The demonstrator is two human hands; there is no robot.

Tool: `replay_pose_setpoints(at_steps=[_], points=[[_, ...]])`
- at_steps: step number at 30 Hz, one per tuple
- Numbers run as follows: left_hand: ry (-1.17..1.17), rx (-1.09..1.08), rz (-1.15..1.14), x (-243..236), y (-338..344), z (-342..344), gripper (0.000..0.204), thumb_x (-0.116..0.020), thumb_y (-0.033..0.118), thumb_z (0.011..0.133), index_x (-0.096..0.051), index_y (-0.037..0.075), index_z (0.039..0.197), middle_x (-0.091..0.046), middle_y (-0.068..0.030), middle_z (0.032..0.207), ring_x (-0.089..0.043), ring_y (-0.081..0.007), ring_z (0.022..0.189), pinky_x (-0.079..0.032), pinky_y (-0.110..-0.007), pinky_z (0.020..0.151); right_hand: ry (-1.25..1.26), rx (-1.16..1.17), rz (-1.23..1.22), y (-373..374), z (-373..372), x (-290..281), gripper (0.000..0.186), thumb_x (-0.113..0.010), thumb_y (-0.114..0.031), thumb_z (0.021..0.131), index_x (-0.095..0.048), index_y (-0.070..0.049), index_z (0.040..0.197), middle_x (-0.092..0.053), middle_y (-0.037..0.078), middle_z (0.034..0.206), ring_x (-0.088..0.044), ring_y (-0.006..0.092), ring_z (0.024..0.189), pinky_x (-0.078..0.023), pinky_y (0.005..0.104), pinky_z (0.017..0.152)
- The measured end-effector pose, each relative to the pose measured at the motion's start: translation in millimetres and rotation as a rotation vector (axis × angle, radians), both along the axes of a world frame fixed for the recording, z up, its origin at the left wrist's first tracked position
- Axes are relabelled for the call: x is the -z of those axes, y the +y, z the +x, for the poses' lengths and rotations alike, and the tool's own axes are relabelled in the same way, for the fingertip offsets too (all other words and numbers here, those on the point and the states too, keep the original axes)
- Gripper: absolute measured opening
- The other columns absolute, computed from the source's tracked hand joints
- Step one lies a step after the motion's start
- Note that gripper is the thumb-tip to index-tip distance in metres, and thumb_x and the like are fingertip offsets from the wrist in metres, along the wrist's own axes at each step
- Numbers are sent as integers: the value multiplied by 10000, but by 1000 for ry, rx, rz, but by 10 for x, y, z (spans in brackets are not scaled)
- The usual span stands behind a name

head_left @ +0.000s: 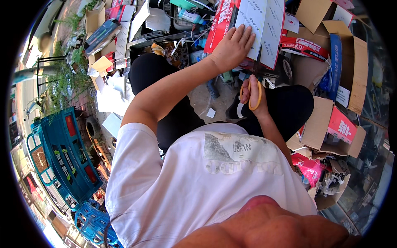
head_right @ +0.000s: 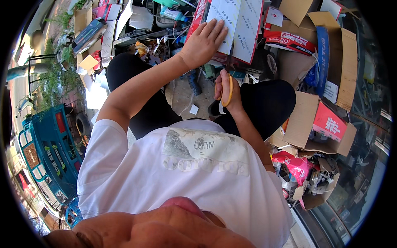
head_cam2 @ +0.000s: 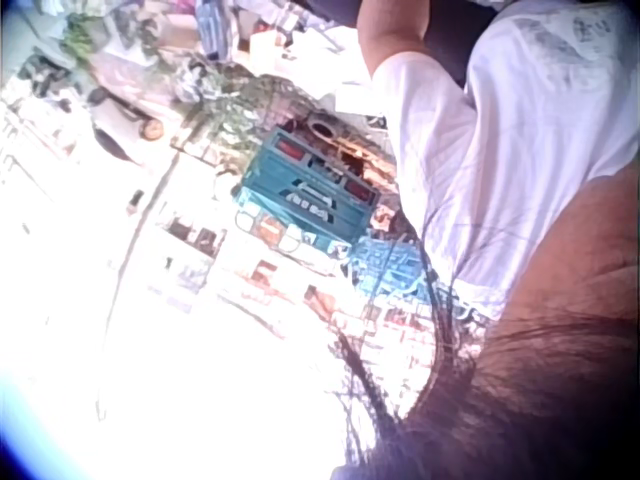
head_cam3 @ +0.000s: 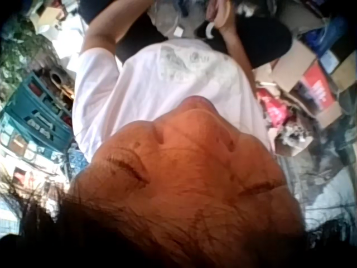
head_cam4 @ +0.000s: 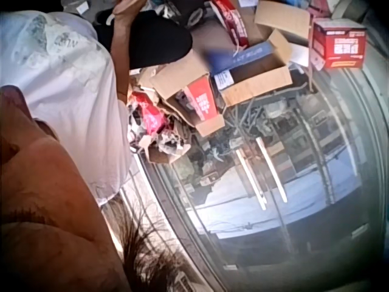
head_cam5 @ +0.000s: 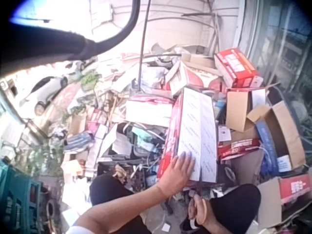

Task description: The person uses scissors to cut through and disassemble various cardboard boxes, removing the paper contents and discarded items from inside them while sitting on the ground.

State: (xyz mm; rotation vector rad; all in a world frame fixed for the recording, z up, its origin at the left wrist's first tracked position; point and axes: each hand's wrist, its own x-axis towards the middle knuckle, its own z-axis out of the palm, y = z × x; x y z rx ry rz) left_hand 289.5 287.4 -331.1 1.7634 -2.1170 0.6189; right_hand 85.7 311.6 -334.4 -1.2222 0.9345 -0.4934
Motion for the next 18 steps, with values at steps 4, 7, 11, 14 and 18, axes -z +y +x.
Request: replay_pose_setpoints(at_steps=[4,7,11,14,18], points=[[-6,14,6,37,-20,-26,579,-555,168,876,-456,10,1424,-473,-176,1459,-444,-343,1346,-368,-462,1094,-22,85,164,26,17,-3,503,-440,-508,1020,-526,-52,825,-433,-12,538,-453,99,412,-386,253,411],[-23,16,34,64,0,-53,583,-549,176,880,-451,9,1430,-472,-165,1465,-439,-340,1351,-367,-476,1091,-70,114,302,-7,12,-68,543,-436,-558,1003,-536,-52,834,-433,-17,546,-448,100,410,-424,264,416],[-28,24,62,85,15,-51,589,-542,182,883,-447,7,1438,-470,-156,1471,-437,-340,1356,-366,-495,1087,-23,61,393,-268,16,-221,590,-440,-614,975,-549,-49,843,-444,-18,561,-453,101,418,-474,282,433],[-39,40,52,129,32,-57,590,-545,183,880,-451,10,1436,-469,-151,1477,-437,-333,1359,-370,-496,1083,35,51,384,-451,32,-279,613,-478,-652,940,-554,-52,840,-446,-21,562,-462,101,435,-467,283,433],[1,49,47,153,26,-41,591,-552,183,876,-456,23,1437,-468,-133,1484,-439,-316,1364,-376,-493,1080,59,23,402,-627,79,-319,684,-493,-721,889,-558,-42,840,-464,-23,568,-466,119,440,-444,265,452]])
